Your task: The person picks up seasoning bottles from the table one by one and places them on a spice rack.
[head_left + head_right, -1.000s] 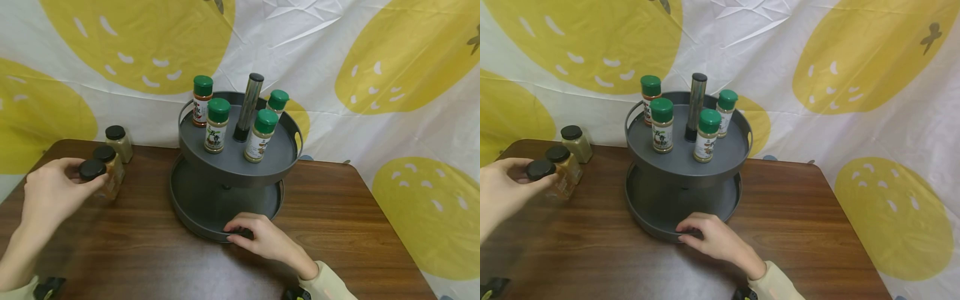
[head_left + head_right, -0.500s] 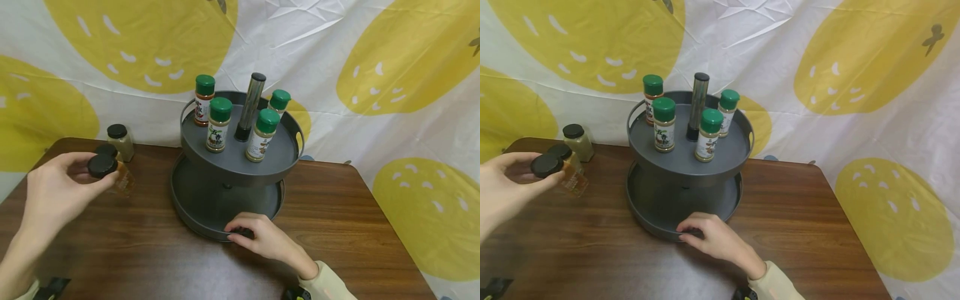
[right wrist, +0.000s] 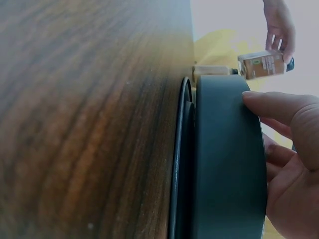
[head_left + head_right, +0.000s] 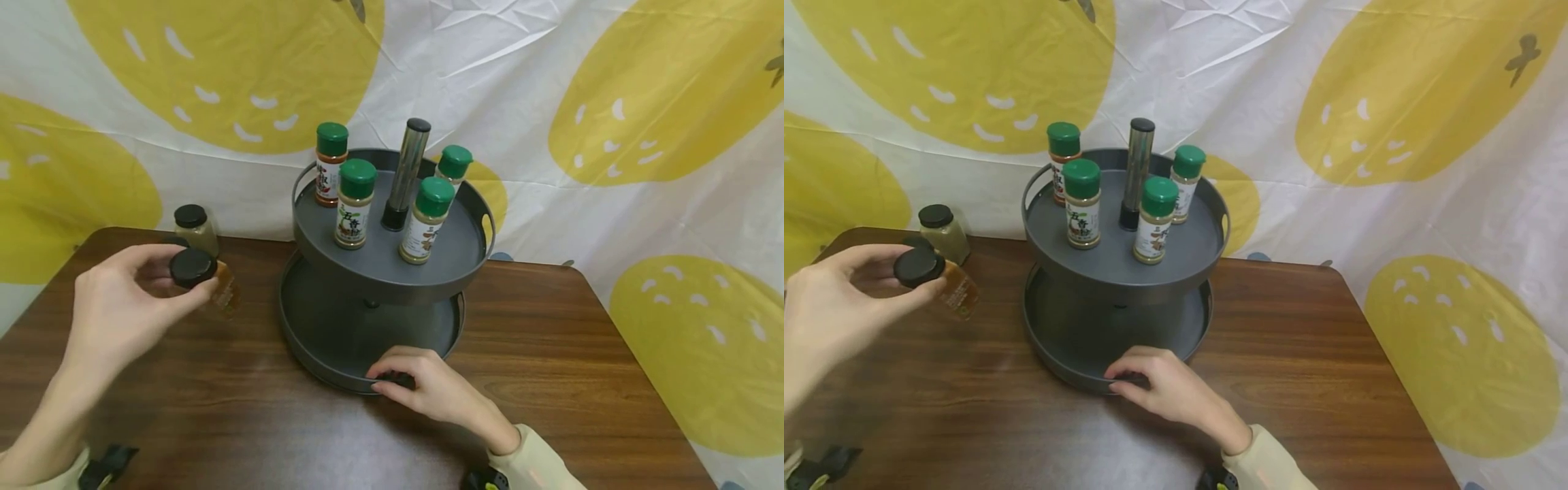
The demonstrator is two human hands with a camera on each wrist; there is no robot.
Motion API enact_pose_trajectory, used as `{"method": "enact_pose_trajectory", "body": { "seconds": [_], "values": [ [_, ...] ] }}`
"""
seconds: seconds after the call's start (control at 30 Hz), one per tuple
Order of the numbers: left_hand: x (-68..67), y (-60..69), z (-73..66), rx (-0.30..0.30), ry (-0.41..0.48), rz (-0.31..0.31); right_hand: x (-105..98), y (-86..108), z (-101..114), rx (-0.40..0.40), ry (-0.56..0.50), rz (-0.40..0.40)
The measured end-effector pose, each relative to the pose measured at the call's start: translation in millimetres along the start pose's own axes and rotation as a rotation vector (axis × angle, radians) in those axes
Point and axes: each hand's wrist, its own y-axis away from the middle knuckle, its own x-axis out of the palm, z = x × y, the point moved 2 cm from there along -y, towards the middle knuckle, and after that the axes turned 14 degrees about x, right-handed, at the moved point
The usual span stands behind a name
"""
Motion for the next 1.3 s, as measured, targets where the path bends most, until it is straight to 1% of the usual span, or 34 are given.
{"method": "enact_pose_trajectory", "body": {
  "seconds": [0.3,0.47,0.57,0.7,0.83,0.9,1.07,1.17,1.3],
  "values": [
    [24.2,-11.2,-5.8,0.035,0.076,-0.003,-2.6,2.0,0.2,-0.011,0.019,0.001],
    [39.4,-16.5,-8.1,0.044,0.134,-0.019,-3.8,3.6,-0.7,-0.007,0.011,0.001],
    [48.8,-20.2,-8.3,0.047,0.163,-0.023,-4.0,4.1,-1.5,0.009,0.004,0.004],
    [59.9,-25.1,-7.2,0.031,0.198,-0.001,-3.3,4.5,-2.6,0.028,0.002,0.004],
    [68.1,-28.8,-5.8,0.006,0.219,0.036,-2.3,4.5,-3.4,0.031,0.004,0.006],
    [71.7,-30.6,-5.4,0.0,0.229,0.045,-1.9,4.3,-3.3,0.027,0.006,0.008],
    [81.8,-37.1,-6.1,0.002,0.255,0.048,-1.9,3.5,-2.4,0.028,0.009,0.013],
    [87.5,-41.8,-6.7,0.008,0.262,0.052,-2.8,3.0,-1.5,0.043,0.001,0.016],
    [95.2,-47.2,-6.1,0.018,0.272,0.061,-3.0,2.1,0.2,0.038,0.002,0.013]
  ]
}}
